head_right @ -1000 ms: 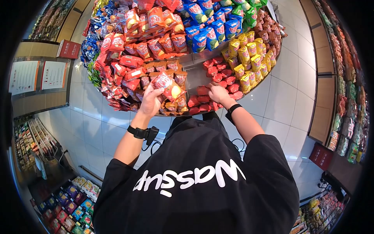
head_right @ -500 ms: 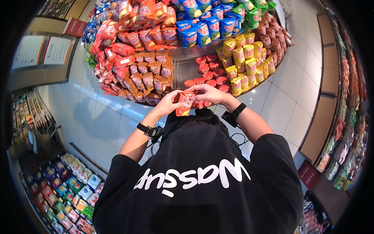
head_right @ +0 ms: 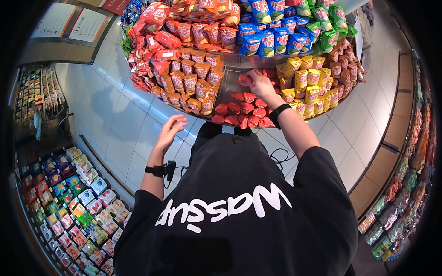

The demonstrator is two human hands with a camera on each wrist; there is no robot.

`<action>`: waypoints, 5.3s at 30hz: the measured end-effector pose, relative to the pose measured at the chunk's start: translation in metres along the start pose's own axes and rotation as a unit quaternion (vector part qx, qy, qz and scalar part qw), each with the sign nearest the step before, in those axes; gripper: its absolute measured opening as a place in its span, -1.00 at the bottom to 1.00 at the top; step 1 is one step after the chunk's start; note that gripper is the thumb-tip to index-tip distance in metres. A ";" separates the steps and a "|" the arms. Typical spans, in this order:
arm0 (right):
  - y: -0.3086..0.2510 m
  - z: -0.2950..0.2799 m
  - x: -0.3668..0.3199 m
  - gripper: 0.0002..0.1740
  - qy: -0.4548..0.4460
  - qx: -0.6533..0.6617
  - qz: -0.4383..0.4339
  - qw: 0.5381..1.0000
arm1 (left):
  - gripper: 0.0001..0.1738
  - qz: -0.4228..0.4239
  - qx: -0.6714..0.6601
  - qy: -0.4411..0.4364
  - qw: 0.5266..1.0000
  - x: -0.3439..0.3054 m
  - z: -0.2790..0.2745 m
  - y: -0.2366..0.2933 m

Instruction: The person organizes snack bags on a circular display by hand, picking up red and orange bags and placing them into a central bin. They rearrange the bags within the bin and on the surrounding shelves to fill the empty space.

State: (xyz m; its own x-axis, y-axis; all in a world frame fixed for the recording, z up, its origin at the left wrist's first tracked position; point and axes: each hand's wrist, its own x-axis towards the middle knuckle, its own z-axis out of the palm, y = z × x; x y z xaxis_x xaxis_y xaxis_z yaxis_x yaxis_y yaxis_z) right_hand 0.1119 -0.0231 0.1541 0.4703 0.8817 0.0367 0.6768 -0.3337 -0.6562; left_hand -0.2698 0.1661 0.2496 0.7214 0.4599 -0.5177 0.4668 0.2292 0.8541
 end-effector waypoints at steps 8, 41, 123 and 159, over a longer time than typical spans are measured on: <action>0.021 0.051 -0.019 -0.70 -0.135 -0.267 -0.050 0.953 | -0.60 -0.078 -0.049 0.122 0.988 -0.047 -0.035 -0.035; -0.151 0.086 -0.124 -0.77 0.188 -0.145 0.259 0.936 | -0.19 0.392 0.536 0.048 0.746 0.191 -0.135 0.131; -0.323 0.050 0.084 -0.27 0.179 0.071 -0.055 0.980 | -0.17 0.667 0.318 -0.015 0.673 0.168 -0.194 0.113; -0.118 -0.040 -0.072 -0.64 0.145 0.578 0.264 0.758 | -0.77 0.080 -0.006 -0.136 0.987 0.125 0.006 0.110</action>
State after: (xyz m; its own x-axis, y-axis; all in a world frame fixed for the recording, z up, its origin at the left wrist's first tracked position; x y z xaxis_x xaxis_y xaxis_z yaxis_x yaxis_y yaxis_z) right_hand 0.0206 -0.0603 0.2590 0.7213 0.5602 -0.4073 -0.5191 0.0480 -0.8534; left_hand -0.1251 0.2437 0.2785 0.8974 0.2435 -0.3681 0.3302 0.1831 0.9260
